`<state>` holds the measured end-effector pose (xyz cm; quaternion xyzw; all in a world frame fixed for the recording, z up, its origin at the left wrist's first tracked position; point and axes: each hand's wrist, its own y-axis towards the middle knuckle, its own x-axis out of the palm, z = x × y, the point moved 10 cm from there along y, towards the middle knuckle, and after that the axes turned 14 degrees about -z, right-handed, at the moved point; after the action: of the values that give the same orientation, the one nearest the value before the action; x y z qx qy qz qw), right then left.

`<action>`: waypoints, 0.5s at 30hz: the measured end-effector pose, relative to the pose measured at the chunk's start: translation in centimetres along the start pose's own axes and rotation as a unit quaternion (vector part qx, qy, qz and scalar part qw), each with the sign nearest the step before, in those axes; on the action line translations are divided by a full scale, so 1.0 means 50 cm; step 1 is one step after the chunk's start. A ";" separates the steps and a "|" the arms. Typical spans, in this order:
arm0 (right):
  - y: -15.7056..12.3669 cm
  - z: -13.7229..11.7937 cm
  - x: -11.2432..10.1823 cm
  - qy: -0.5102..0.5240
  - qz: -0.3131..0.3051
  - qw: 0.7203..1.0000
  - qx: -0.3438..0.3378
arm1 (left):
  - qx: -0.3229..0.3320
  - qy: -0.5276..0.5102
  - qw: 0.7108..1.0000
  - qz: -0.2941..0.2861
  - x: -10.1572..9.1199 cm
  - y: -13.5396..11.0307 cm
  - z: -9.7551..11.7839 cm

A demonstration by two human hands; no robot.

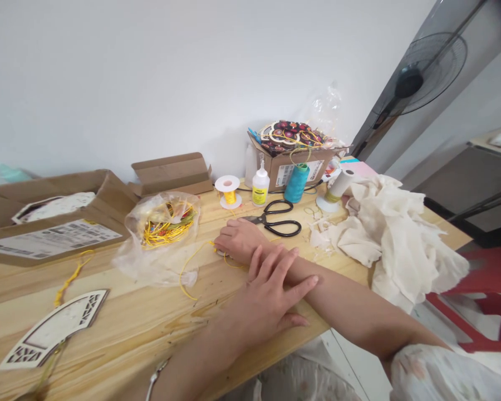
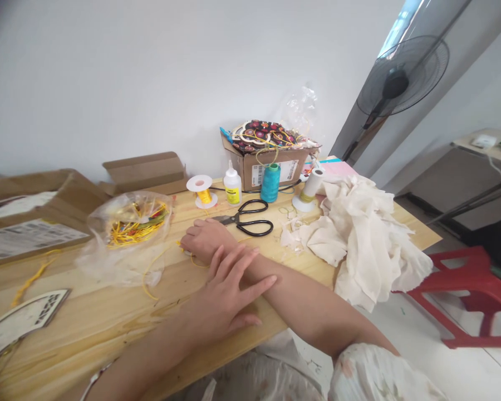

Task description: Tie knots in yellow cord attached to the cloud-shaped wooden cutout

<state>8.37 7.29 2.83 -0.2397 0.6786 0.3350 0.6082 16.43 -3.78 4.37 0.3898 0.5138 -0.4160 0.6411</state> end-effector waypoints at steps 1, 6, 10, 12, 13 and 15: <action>0.000 0.000 0.000 0.000 -0.002 1.000 0.000 | -0.001 0.003 1.000 0.000 0.001 0.000 0.000; -0.001 0.001 -0.002 0.004 0.000 1.000 0.006 | -0.001 0.024 1.000 -0.004 0.008 -0.001 0.002; -0.001 0.002 -0.002 0.004 -0.002 1.000 0.010 | -0.011 0.051 0.999 0.000 0.011 -0.002 0.000; 0.000 0.003 -0.001 0.003 -0.011 1.000 0.013 | -0.015 0.060 0.998 0.009 0.007 -0.004 -0.003; 0.000 0.003 -0.002 0.004 -0.017 1.000 0.013 | -0.018 0.061 0.998 0.015 0.004 -0.005 -0.004; 0.002 0.003 -0.003 0.006 -0.033 0.999 0.016 | -0.030 0.062 0.997 0.030 -0.006 -0.008 -0.012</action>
<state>8.42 7.46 3.02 -0.2540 0.6796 0.3023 0.6182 15.80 -3.34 4.55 0.4106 0.5529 -0.3557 0.6318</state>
